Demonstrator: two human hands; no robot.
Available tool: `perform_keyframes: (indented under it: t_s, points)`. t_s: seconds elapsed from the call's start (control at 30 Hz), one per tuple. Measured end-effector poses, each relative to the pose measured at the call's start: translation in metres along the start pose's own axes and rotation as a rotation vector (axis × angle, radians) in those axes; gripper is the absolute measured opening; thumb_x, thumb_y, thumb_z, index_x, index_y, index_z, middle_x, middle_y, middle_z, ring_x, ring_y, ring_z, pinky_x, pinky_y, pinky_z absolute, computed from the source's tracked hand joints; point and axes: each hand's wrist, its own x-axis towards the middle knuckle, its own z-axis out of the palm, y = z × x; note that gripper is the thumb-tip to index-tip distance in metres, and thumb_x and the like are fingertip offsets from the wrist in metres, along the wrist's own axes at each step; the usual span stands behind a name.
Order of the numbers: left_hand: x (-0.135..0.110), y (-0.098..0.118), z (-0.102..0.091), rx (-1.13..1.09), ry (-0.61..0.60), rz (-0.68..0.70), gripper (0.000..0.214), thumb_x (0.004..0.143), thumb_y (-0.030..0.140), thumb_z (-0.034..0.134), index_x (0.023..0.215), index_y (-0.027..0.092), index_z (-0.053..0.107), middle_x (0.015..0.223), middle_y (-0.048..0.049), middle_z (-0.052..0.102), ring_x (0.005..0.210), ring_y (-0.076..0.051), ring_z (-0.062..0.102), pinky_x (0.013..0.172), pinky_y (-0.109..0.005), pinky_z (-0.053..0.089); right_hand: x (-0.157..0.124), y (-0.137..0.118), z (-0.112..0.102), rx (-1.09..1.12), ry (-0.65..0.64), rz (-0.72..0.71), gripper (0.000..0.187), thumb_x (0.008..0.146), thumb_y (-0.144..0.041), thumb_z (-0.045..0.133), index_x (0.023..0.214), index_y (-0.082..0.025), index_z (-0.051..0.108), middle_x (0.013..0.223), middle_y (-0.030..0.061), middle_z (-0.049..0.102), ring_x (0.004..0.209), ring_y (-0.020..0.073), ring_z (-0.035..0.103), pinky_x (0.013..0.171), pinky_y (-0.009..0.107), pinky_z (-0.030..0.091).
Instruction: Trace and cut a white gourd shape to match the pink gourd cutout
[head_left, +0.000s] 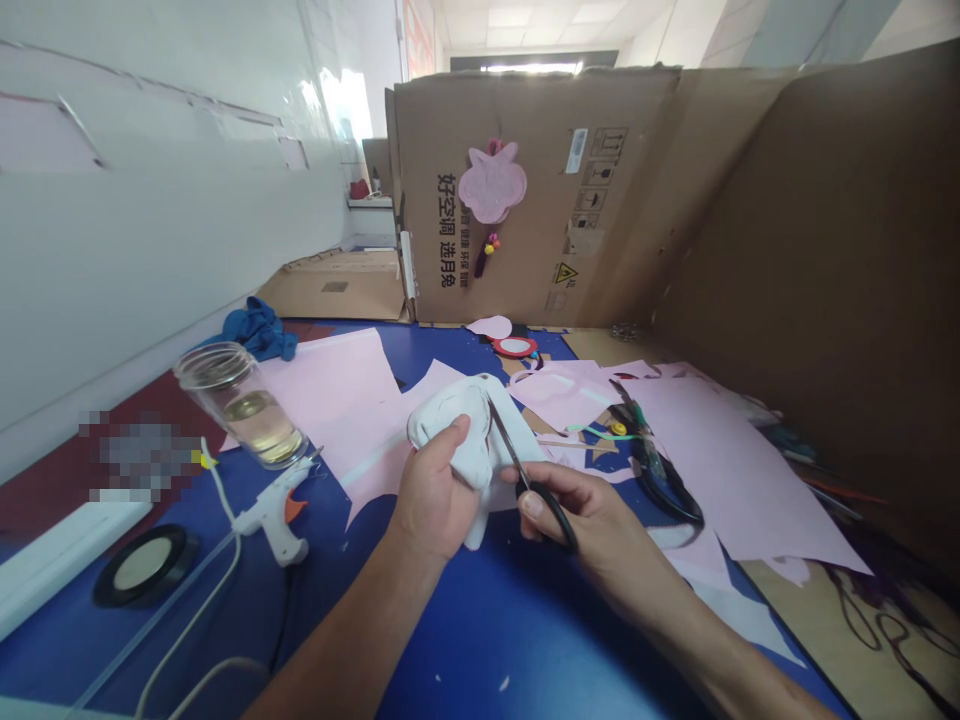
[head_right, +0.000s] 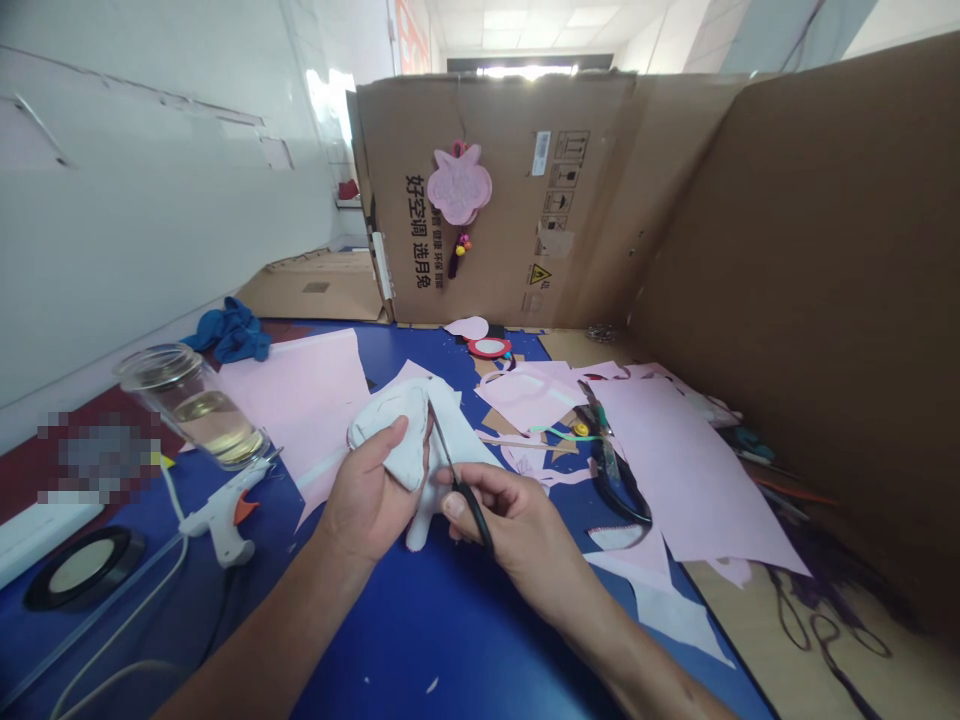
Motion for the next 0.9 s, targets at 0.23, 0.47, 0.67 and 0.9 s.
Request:
perform_keyframes:
  t_s: [0.23, 0.47, 0.67, 0.9]
  points:
    - [-0.0004, -0.0013, 0.0003, 0.004, -0.026, 0.018, 0.047, 0.077, 0.018, 0.083, 0.123, 0.014, 0.074, 0.112, -0.0147, 0.081, 0.12, -0.037, 0.073, 0.109, -0.05, 0.056, 0.0009, -0.0008, 0.0004, -0.013, 0.016, 0.01, 0.056, 0.084, -0.063, 0.083, 0.12, -0.021, 0.081, 0.072, -0.0001, 0.064, 0.072, 0.0182, 0.058, 0.071, 0.031, 0.044]
    - [-0.0021, -0.0024, 0.0017, 0.013, -0.039, 0.008, 0.048, 0.077, 0.018, 0.083, 0.124, 0.014, 0.074, 0.109, -0.0141, 0.081, 0.121, -0.038, 0.073, 0.108, -0.05, 0.056, 0.0006, 0.0011, -0.0011, -0.023, 0.022, 0.014, 0.054, 0.087, -0.063, 0.081, 0.121, -0.021, 0.08, 0.073, -0.0001, 0.064, 0.073, 0.0181, 0.057, 0.069, 0.03, 0.041]
    - [-0.0022, -0.0037, 0.0014, 0.008, -0.047, 0.008, 0.048, 0.078, 0.017, 0.082, 0.125, 0.014, 0.074, 0.112, -0.0146, 0.081, 0.122, -0.037, 0.072, 0.109, -0.05, 0.055, 0.0004, 0.0035, -0.0019, -0.008, 0.017, -0.005, 0.049, 0.09, -0.058, 0.08, 0.123, -0.022, 0.08, 0.073, -0.0007, 0.065, 0.073, 0.0173, 0.056, 0.069, 0.029, 0.04]
    - [-0.0013, -0.0043, -0.0001, 0.027, -0.042, 0.017, 0.051, 0.077, 0.019, 0.084, 0.126, 0.015, 0.073, 0.111, -0.0145, 0.081, 0.121, -0.038, 0.073, 0.108, -0.051, 0.056, -0.0001, 0.0041, -0.0021, -0.005, 0.019, -0.01, 0.05, 0.09, -0.059, 0.079, 0.123, -0.021, 0.08, 0.072, -0.0012, 0.063, 0.071, 0.0165, 0.054, 0.069, 0.029, 0.04]
